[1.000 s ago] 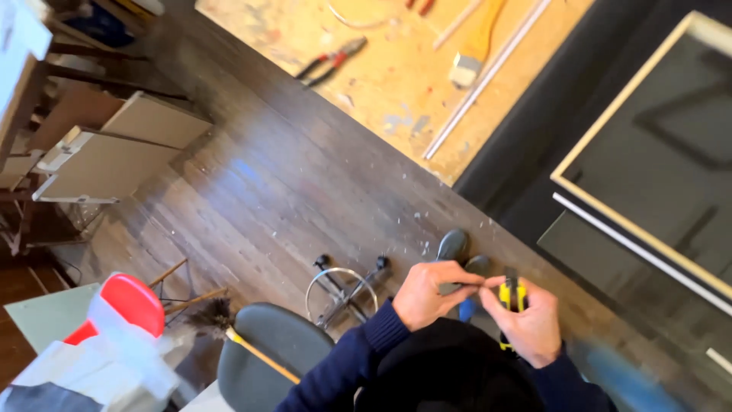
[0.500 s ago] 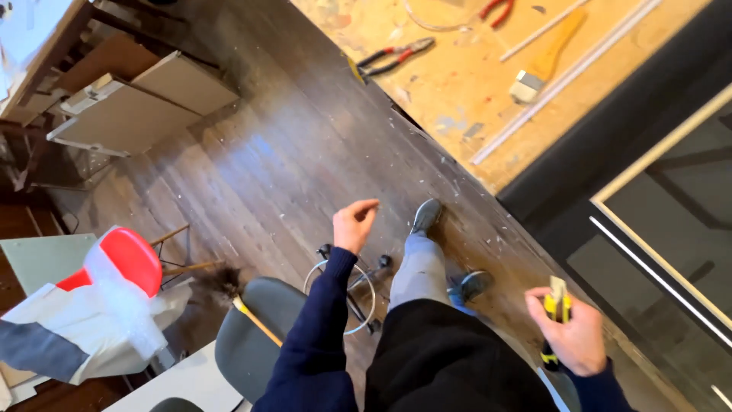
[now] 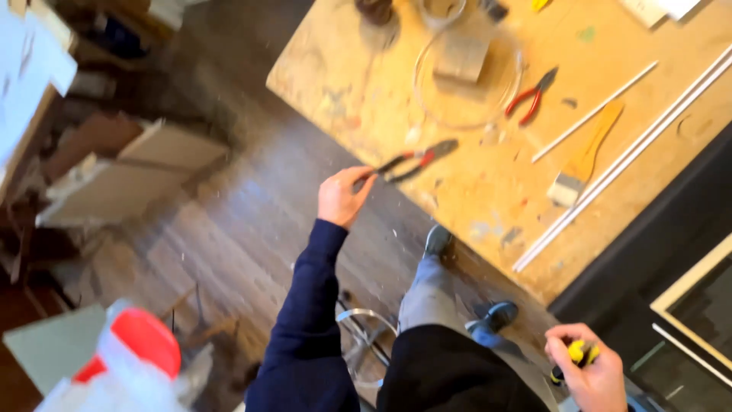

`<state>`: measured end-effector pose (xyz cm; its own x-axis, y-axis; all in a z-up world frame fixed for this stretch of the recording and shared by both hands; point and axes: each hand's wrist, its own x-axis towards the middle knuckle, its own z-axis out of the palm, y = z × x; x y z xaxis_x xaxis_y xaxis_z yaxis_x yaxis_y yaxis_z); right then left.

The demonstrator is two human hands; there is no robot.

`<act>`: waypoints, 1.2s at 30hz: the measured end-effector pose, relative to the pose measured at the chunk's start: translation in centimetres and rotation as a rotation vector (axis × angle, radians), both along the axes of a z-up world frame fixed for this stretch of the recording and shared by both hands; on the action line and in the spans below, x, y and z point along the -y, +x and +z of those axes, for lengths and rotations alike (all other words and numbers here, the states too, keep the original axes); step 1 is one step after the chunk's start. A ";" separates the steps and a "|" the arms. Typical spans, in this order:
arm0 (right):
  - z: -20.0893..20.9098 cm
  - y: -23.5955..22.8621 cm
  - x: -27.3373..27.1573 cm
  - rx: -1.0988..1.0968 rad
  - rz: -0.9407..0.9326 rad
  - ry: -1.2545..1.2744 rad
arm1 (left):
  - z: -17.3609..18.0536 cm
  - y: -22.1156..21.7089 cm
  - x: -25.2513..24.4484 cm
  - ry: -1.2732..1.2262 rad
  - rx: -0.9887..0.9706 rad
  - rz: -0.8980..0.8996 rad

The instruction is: Measuring and cutting a plastic or foam spacer for an art frame using a utility knife and tape measure.

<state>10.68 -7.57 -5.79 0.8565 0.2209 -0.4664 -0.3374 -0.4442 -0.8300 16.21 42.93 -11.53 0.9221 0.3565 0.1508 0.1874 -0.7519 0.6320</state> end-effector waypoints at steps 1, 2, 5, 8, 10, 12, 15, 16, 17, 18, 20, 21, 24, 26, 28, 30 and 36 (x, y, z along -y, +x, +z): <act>-0.1 0.3 -0.7 0.001 -0.020 -0.006 | 0.1 4.4 -0.2 -0.006 0.001 -0.020; -0.3 0.4 -1.4 -0.060 -0.086 0.043 | 0.1 8.7 -0.1 0.038 0.113 -0.101; -0.8 -0.3 -2.1 -0.150 -0.199 0.081 | -3.4 20.2 -1.1 0.127 0.211 -0.206; -2.6 -1.4 -2.0 -0.140 -0.285 -0.010 | -9.9 30.3 -4.0 0.248 0.227 -0.260; -3.2 -2.6 -1.6 -0.130 -0.339 -0.111 | -13.0 33.8 -5.5 0.300 0.231 -0.303; -3.5 -3.3 -1.7 -0.043 -0.344 -0.160 | -14.0 35.8 -6.9 0.497 0.163 -0.470; -2.5 -2.9 -3.6 -0.174 -0.448 -0.206 | -13.1 36.3 -7.0 0.584 0.049 -0.578; -1.4 -1.7 -4.7 -0.171 -0.465 -0.209 | -11.8 36.2 -6.4 0.580 0.059 -0.592; -0.3 -0.3 -5.6 -0.161 -0.404 -0.221 | -10.4 35.5 -6.3 0.628 0.087 -0.564; 0.9 1.0 -6.6 -0.152 -0.342 -0.233 | -9.0 34.7 -6.2 0.676 0.116 -0.535; 2.6 3.3 -8.3 -0.132 -0.355 -0.181 | -4.1 32.3 -3.4 0.542 0.167 -0.482; 3.3 4.7 -9.3 -0.112 -0.364 -0.125 | -1.5 31.3 -2.2 0.413 0.216 -0.428; 5.8 8.2 -11.8 -0.019 -0.442 -0.102 | 2.0 23.2 4.2 0.019 0.381 -0.476; 8.2 11.5 -13.9 0.105 -0.402 -0.001 | 6.5 18.1 9.0 -0.155 0.328 -0.547; 10.9 13.0 -14.7 0.214 -0.368 0.076 | 10.2 13.1 13.1 -0.353 0.256 -0.622; 12.7 14.2 -14.8 0.171 -0.357 0.101 | 12.7 10.0 15.8 -0.469 0.251 -0.697; 13.9 9.8 -10.4 0.347 -0.136 0.191 | 14.1 5.5 20.3 -0.501 0.338 -0.740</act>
